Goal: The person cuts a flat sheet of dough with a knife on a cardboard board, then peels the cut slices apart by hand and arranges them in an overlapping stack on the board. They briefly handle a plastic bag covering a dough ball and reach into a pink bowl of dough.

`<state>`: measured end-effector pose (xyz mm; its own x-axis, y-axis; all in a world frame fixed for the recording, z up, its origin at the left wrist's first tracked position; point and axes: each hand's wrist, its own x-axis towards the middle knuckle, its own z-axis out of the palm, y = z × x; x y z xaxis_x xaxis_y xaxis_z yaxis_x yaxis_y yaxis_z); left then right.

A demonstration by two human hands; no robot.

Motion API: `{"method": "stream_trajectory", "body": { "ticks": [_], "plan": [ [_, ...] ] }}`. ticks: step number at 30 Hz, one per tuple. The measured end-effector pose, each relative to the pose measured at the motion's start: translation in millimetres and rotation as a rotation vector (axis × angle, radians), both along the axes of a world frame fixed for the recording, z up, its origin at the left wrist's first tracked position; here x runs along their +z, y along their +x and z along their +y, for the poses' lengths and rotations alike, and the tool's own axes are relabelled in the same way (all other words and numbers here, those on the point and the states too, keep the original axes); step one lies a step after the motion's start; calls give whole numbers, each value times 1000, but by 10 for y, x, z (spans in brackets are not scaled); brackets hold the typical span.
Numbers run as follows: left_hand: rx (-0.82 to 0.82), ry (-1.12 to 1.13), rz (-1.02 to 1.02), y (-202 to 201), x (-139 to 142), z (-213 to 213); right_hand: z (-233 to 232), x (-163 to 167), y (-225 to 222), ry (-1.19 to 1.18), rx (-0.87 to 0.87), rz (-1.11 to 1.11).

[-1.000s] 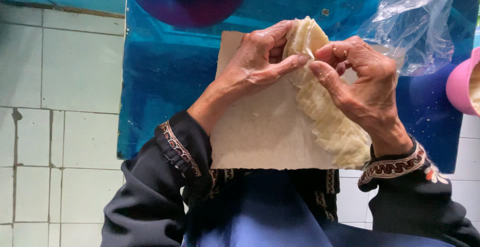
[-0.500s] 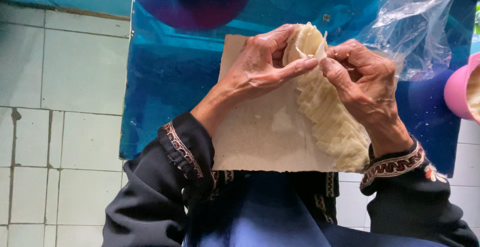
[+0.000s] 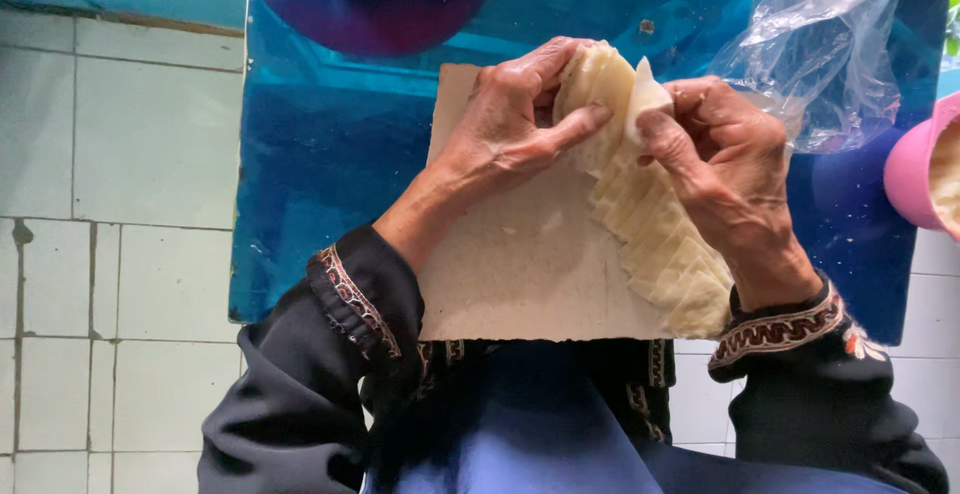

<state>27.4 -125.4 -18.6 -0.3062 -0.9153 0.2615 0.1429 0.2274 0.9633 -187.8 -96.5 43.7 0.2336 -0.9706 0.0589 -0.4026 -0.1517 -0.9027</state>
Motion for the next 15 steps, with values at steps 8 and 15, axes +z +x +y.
{"method": "stream_trajectory", "body": {
  "ticks": [8,15],
  "plan": [
    [-65,106,68,-1,-33,-17,529,198,-787,206,-105,-414],
    [-94,132,90,41,-57,-31,810,172,-1198,304,-205,-307]
  ]
}}
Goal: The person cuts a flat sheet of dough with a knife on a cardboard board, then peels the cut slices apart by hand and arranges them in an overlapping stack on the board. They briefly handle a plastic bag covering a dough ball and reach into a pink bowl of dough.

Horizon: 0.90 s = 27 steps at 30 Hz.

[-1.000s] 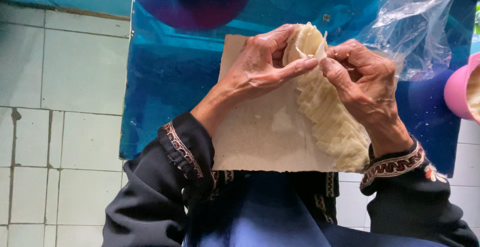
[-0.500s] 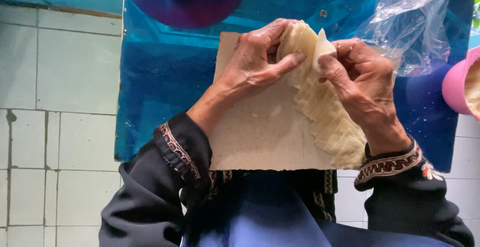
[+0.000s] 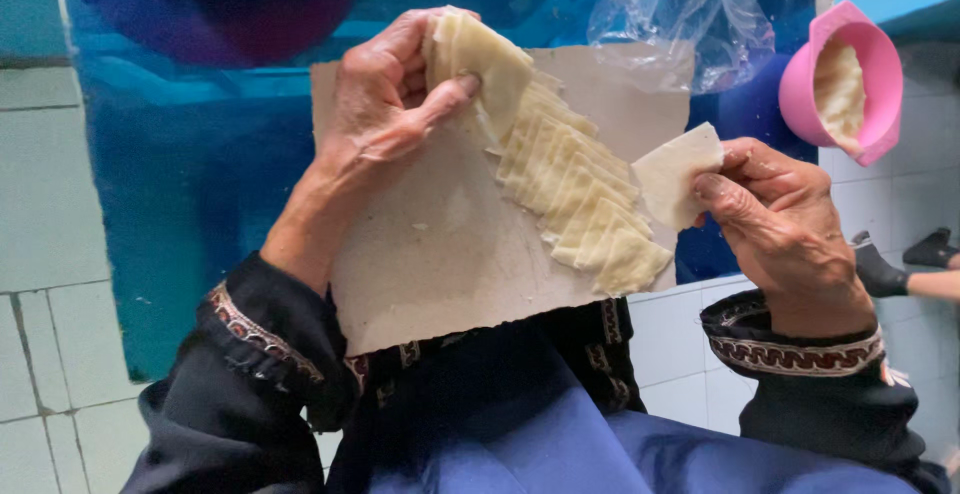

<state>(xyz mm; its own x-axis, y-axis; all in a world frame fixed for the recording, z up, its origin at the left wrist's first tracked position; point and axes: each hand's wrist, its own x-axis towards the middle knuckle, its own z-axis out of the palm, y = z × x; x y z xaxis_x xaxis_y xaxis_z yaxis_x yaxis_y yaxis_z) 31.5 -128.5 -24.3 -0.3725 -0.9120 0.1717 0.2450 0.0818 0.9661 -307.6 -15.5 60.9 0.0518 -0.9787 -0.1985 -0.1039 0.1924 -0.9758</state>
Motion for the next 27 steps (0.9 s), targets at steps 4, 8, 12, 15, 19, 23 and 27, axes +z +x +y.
{"method": "stream_trajectory", "body": {
  "ticks": [4,8,12,15,19,23,27],
  "plan": [
    [-10,-1,5,49,-2,23,129,41,28,-228,2,277],
    [-9,-46,-45,85,57,78,303,-13,151,-715,165,843],
    [20,25,-75,93,165,124,441,-208,256,-965,321,1014],
    [55,70,-95,91,216,155,614,-332,273,-996,296,1047],
    [33,9,-62,102,205,144,779,-452,229,-998,252,1048],
    [57,20,-39,128,153,137,848,-513,215,-979,214,1034],
    [90,49,-26,152,114,145,830,-535,242,-975,200,1009]
  ]
}}
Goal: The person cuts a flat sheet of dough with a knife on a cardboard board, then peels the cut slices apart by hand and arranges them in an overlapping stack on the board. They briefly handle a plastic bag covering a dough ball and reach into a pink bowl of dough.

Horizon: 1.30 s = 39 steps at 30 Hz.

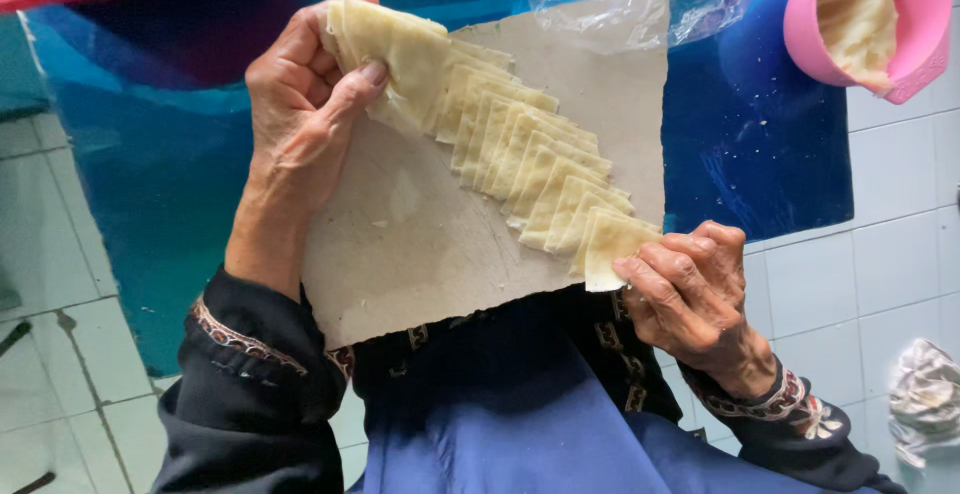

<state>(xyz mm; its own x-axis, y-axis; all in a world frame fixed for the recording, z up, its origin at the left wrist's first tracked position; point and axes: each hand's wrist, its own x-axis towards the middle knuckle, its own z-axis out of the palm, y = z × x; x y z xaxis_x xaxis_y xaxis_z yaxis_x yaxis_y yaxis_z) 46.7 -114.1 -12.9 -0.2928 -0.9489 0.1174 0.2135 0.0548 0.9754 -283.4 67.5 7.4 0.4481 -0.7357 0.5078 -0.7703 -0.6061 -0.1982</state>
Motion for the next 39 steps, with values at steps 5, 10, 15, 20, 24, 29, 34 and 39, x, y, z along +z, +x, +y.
{"method": "stream_trajectory", "body": {
  "ticks": [5,10,15,20,24,29,34,39],
  "plan": [
    [80,37,74,-35,15,9,-28,49,35,39,-16,-40],
    [229,37,23,93,142,192,-11,124,-7,69,-29,-169],
    [337,74,-38,527,217,546,0,95,-154,77,-151,-312],
    [536,-14,-508,676,174,740,-186,13,-420,27,-280,-353],
    [640,-1,-1039,642,232,847,-273,-51,-618,-2,-369,-394],
    [697,-526,-1169,423,464,935,-448,-118,-964,142,-518,-1205],
    [569,-719,-1183,-275,827,898,-842,-50,-1330,320,-504,-1444],
    [193,-906,-1044,-1311,957,819,-952,-63,-1233,290,-576,-1377]
  ]
}}
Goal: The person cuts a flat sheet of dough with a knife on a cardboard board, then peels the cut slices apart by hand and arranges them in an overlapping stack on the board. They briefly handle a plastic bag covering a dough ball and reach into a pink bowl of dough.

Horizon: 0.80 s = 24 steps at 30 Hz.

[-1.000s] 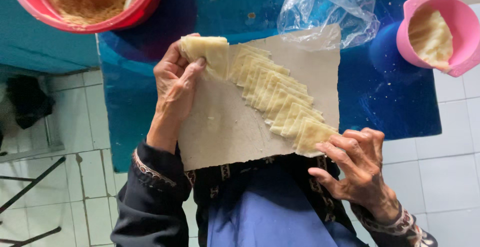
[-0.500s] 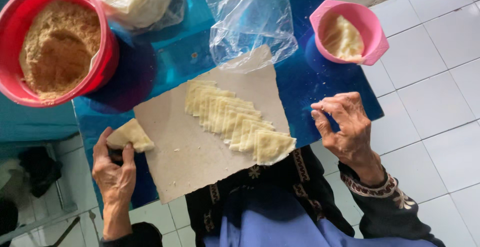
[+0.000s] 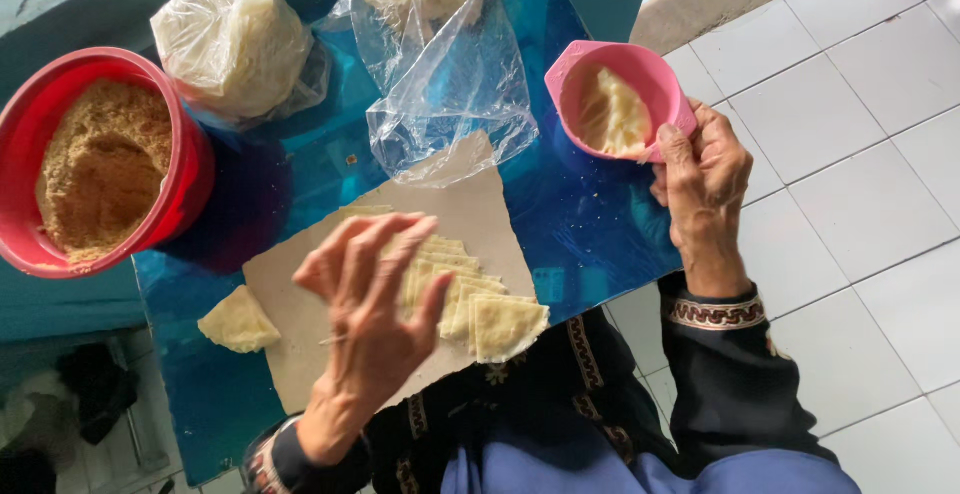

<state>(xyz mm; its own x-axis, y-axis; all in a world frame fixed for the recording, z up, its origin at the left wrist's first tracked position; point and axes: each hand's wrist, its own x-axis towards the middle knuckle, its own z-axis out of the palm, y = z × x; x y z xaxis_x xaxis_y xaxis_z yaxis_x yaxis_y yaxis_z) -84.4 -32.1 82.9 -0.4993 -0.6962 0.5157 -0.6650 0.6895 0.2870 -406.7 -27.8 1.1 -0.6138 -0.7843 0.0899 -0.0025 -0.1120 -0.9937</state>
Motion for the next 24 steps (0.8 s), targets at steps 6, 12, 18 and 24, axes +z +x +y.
{"method": "stream_trajectory", "body": {
  "ticks": [6,12,18,24],
  "plan": [
    [-264,105,125,-708,-86,-328,77,-19,50,0,57,263],
    [-125,670,286,-1049,-450,-899,93,26,45,-67,183,242],
    [-100,919,607,-1146,-599,-848,187,28,25,138,103,407],
    [-106,578,457,-1197,-486,-632,547,98,137,125,-103,1373]
  ]
}}
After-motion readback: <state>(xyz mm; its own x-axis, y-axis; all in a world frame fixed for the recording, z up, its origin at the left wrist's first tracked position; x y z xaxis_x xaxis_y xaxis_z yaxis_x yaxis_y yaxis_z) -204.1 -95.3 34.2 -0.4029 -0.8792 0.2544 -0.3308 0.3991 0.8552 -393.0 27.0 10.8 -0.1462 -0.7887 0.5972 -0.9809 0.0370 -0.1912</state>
